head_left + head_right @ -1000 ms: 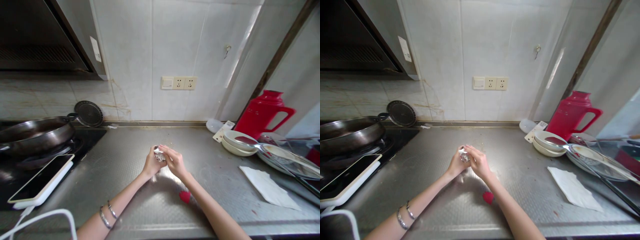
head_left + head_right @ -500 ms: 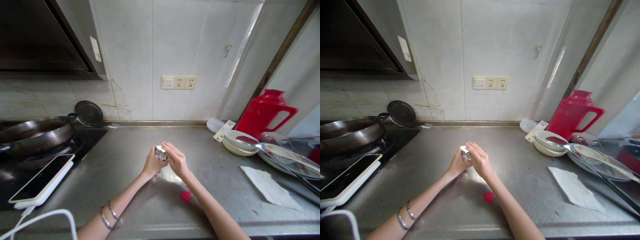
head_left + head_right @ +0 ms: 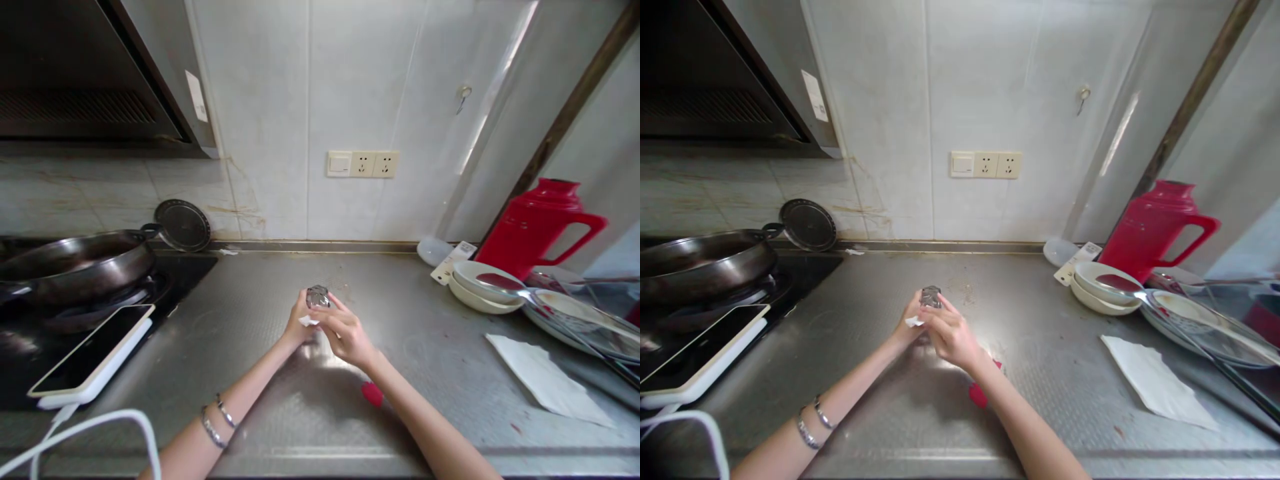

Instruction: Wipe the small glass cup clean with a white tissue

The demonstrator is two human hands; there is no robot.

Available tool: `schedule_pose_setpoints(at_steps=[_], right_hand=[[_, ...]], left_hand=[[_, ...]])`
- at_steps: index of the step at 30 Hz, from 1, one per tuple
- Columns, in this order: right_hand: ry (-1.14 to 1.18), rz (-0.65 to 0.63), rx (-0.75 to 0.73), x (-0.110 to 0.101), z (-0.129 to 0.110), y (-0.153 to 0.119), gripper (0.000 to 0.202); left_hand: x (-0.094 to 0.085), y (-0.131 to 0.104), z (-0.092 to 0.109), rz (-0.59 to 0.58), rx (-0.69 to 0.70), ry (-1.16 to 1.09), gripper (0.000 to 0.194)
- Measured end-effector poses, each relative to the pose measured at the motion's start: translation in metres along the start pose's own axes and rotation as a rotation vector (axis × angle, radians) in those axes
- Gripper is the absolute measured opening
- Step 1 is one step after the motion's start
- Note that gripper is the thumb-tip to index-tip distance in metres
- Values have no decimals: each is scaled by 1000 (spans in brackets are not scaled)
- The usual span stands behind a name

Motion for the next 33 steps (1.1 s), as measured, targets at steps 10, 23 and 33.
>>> schedule_pose_setpoints(at_steps=[10,23,33], right_hand=[[225,396,551,-28,75,-27,22],[362,343,601,-19,63,-25,27],[521,131,673,-9,84,-19,32]], left_hand=[[24,-11,8,-90,-164,-171,53],[11,-9,9,-62,-235,-235,52],[35,-18,12,-283,-308,-322,50]])
Point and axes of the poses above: each hand's wrist, its own y-axis towards the middle knuckle, its own x-axis out of the palm, z = x × y, the point moved 9 cm from there along y, towards the middle knuckle, and after that the axes turned 7 degrees about -z, right-handed, at the moved point
